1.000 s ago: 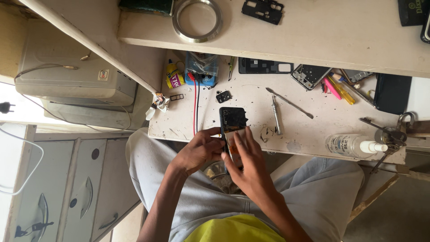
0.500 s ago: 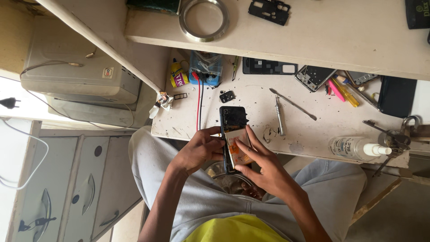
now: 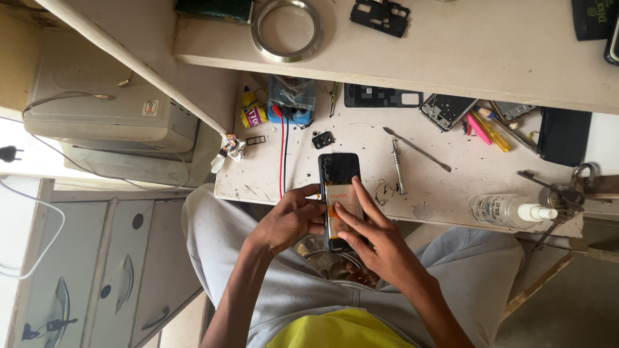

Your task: The person repairs a smartphone at a cluttered workbench. They pry open the phone's back cover, unscrew internal components with a screwdriver, disconnect and lift out the battery, and handle the opened phone frame while working on their lap.

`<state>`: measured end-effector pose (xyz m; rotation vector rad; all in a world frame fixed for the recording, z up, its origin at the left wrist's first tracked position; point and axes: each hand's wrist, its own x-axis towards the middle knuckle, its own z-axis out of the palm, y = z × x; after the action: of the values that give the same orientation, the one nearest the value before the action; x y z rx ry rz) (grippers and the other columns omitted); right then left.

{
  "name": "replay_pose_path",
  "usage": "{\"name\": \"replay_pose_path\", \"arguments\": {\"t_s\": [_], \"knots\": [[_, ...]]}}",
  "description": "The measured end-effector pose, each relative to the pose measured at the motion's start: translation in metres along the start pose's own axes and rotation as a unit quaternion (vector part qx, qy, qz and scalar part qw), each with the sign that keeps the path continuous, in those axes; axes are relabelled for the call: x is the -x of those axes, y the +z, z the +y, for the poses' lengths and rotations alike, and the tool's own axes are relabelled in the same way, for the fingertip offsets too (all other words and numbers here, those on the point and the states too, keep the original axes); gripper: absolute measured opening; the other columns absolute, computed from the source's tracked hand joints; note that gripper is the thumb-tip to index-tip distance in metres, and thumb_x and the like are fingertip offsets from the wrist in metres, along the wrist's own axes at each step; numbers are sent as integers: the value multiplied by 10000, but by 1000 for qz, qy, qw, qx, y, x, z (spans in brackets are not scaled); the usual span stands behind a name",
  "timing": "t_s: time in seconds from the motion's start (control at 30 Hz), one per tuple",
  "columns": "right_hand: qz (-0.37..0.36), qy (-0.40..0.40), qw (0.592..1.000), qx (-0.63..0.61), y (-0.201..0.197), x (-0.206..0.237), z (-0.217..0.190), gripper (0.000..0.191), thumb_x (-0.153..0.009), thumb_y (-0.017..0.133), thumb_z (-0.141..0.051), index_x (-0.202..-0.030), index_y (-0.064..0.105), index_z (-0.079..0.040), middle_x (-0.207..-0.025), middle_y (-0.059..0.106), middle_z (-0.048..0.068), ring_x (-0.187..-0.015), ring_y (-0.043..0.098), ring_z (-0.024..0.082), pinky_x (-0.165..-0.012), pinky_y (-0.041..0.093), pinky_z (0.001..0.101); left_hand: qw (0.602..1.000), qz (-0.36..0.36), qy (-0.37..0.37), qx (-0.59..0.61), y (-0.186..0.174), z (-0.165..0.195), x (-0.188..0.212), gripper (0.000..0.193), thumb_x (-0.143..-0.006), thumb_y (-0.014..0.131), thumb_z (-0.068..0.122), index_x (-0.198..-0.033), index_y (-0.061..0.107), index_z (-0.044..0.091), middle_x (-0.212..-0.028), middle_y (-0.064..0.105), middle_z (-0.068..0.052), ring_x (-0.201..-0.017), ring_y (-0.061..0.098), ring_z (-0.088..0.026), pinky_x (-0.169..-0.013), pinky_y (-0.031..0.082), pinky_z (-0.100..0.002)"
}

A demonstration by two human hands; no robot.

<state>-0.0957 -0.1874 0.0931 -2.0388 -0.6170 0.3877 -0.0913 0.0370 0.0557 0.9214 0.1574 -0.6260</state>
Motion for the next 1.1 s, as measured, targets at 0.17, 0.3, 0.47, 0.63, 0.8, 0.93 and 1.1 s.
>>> {"name": "replay_pose_path", "arguments": {"t_s": [0.17, 0.3, 0.47, 0.63, 0.8, 0.93, 1.1], "knots": [[33, -49, 998, -17, 0, -1, 5, 393, -975, 675, -113, -1367, 663, -121, -1730, 217, 181, -1483, 467, 303, -1088, 476, 350, 999, 50, -8, -14, 8, -1, 1, 470, -999, 602, 126, -1400, 491, -94, -1183, 716, -197, -1003, 733, -221, -867, 621, -335], [142, 13, 984, -107, 8, 4, 8, 441, -1016, 616, -103, -1451, 552, -85, -1656, 339, 180, -1456, 433, 281, -1143, 402, 367, 996, 77, 15, -42, 17, -3, -2, 478, -954, 673, 129, -1375, 553, -63, -1088, 749, -162, -938, 732, -181, -790, 621, -307], [203, 185, 904, -328, 18, 8, 15, 523, -1019, 608, -104, -1526, 483, -72, -1197, 675, 125, -1082, 606, 131, -950, 493, 283, 995, 70, 36, -56, 26, -13, 3, 452, -949, 607, 95, -1382, 553, -25, -1065, 762, -139, -941, 740, -158, -801, 629, -297], [209, 188, 886, -368, 19, 14, 20, 499, -985, 604, -60, -1473, 502, -71, -1148, 697, 84, -1051, 616, 102, -917, 502, 278, 992, 88, 65, -64, 32, -23, 5, 422, -938, 566, 70, -1336, 561, -67, -1012, 759, -136, -894, 750, -158, -790, 651, -304], [211, 200, 875, -388, 23, 13, 16, 490, -967, 626, -50, -1445, 520, -71, -1122, 705, 112, -1045, 634, 115, -910, 518, 293, 976, 159, 96, -116, 40, -26, -2, 361, -946, 654, 161, -1214, 626, -78, -863, 755, -87, -747, 687, -97, -616, 572, -269], [208, 195, 866, -410, 25, 14, 10, 479, -961, 642, -63, -1427, 533, -58, -1099, 710, 119, -1024, 638, 121, -891, 523, 296, 963, 217, 87, -131, 45, -23, -3, 431, -989, 658, 364, -1032, 736, -58, -764, 707, -37, -636, 610, -61, -530, 487, -245], [207, 190, 870, -406, 25, 18, 5, 438, -966, 640, -88, -1392, 547, -46, -1077, 731, 109, -1006, 646, 115, -893, 525, 283, 970, 203, 105, -78, 49, -23, -1, 447, -986, 655, 386, -1001, 738, -53, -789, 722, -29, -671, 621, -48, -574, 506, -231]]}}
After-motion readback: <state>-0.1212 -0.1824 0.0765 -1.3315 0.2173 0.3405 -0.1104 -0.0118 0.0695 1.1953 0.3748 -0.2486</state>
